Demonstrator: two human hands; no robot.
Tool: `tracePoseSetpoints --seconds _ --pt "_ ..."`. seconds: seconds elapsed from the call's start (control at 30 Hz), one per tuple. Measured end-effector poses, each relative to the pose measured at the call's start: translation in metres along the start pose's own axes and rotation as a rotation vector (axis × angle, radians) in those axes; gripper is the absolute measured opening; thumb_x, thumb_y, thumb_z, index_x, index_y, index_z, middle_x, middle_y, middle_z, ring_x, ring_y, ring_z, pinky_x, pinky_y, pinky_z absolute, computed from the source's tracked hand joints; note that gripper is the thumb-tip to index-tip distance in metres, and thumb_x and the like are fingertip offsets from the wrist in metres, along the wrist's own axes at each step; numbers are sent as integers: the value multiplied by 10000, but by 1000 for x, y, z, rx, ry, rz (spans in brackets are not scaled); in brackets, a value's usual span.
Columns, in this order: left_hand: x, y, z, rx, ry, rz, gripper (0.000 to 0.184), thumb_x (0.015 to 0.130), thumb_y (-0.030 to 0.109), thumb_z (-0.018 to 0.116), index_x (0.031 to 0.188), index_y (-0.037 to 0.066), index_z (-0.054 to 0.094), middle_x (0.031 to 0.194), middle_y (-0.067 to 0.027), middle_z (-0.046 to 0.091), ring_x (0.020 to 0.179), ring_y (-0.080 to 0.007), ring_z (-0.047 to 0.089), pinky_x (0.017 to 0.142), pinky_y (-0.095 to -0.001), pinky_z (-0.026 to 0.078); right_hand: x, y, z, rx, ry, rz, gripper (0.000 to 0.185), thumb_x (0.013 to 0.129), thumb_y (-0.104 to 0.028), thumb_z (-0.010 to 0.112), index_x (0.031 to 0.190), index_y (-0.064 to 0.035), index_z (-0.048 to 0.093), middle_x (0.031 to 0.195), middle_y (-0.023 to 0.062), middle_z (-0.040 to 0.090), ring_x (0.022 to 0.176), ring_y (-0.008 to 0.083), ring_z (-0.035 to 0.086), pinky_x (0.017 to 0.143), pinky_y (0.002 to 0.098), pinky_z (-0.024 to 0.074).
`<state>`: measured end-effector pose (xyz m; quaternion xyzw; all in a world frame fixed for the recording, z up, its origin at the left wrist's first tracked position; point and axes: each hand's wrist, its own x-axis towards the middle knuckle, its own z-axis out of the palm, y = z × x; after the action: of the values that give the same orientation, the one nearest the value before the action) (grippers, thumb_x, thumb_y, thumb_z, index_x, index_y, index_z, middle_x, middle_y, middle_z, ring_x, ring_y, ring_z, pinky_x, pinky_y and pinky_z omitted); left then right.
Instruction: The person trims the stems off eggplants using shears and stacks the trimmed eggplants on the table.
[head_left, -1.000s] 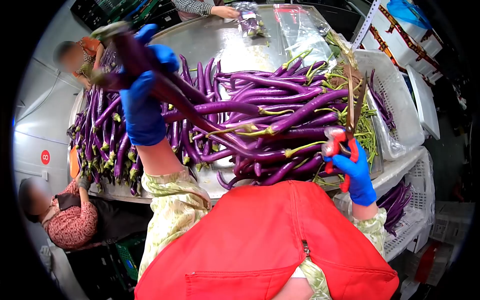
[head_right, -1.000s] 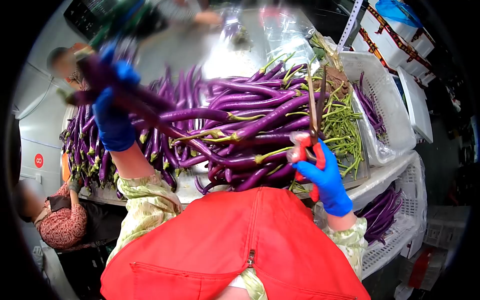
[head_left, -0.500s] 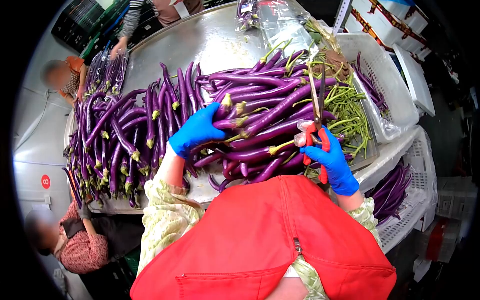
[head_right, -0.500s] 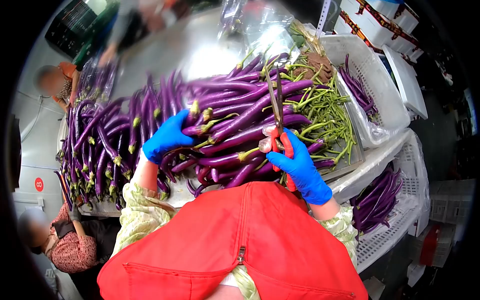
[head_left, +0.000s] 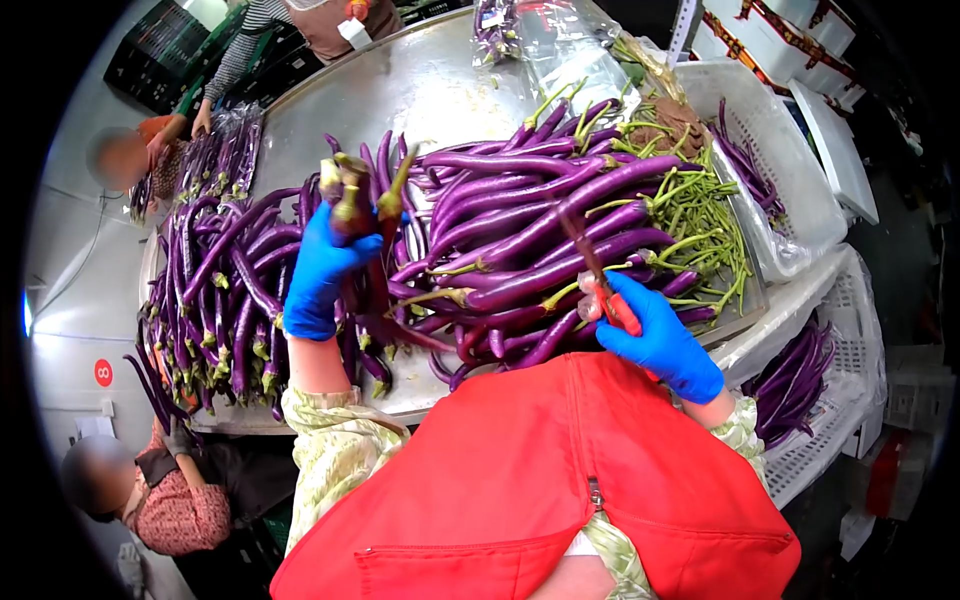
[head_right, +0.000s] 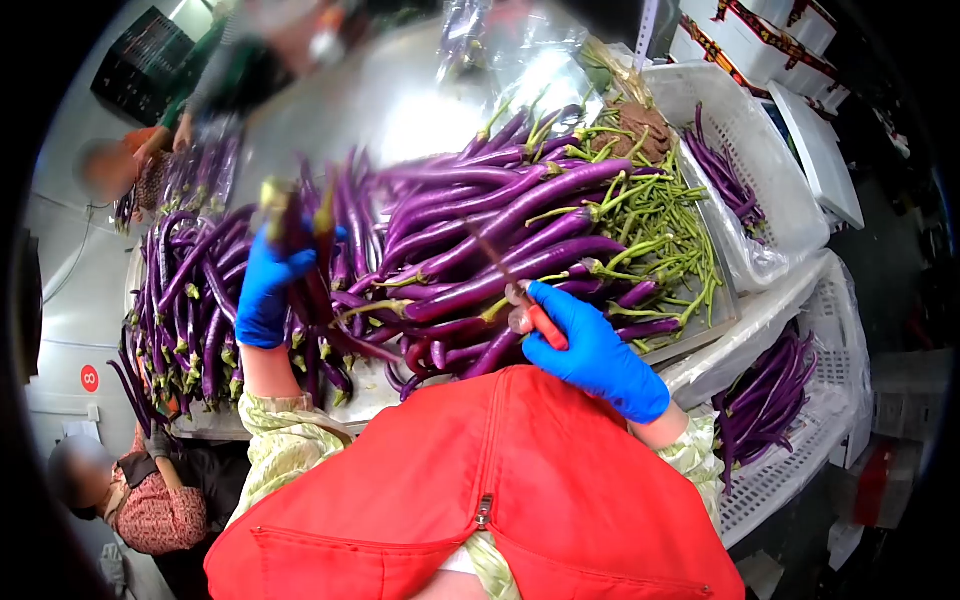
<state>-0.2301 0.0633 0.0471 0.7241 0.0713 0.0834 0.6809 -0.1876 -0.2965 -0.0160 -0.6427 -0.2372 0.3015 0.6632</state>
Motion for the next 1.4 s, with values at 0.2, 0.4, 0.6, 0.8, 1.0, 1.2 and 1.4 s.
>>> tracePoseSetpoints --seconds 0.2,0.4,0.6,0.8,1.0,1.2,1.4 --pt "-14 21 21 -28 -107 -58 714 640 -12 716 1291 28 427 1115 -56 570 1016 -156 547 911 -299 427 19 -6 16 -431 71 -172 516 758 -64 618 1243 7 457 1042 134 582 866 204 610 787 303 472" --pt "-9 28 55 -108 -234 -199 710 642 -11 724 1290 12 435 1142 -43 556 1020 -136 527 931 -284 407 29 -9 16 -520 169 -272 473 742 -57 620 1190 9 483 836 102 547 695 196 559 682 299 462" --pt "-5 30 64 -82 -289 -198 705 648 -7 722 1292 17 436 1140 -39 556 1018 -134 525 933 -287 408 33 -10 20 -523 176 -242 423 751 -63 614 1152 18 507 822 115 562 689 215 566 674 301 467" --pt "0 22 54 -47 -292 -219 705 650 -5 721 1293 16 432 1129 -44 566 1015 -135 532 931 -288 409 39 -2 23 -566 224 -352 344 760 -72 601 1090 -14 528 788 142 562 657 289 549 638 319 458" --pt "4 6 31 -150 -490 -279 696 624 38 745 1262 17 468 1120 -39 575 1008 -144 544 955 -313 389 39 -3 19 -592 216 -255 267 753 -67 586 1013 -58 528 744 163 520 629 336 527 591 344 441" --pt "6 5 40 50 -669 -212 661 654 81 747 1255 32 476 1165 -36 547 1052 -126 487 948 -281 384 37 8 13 -588 258 -187 350 745 -72 598 1087 -36 534 794 170 565 684 298 580 636 333 464" --pt "-19 40 48 -13 -453 -97 630 644 92 738 1217 13 489 1118 -63 566 1039 -149 499 916 -296 413 31 31 -7 -51 369 -85 421 791 -2 584 1199 41 487 1087 92 571 924 160 566 794 278 464"
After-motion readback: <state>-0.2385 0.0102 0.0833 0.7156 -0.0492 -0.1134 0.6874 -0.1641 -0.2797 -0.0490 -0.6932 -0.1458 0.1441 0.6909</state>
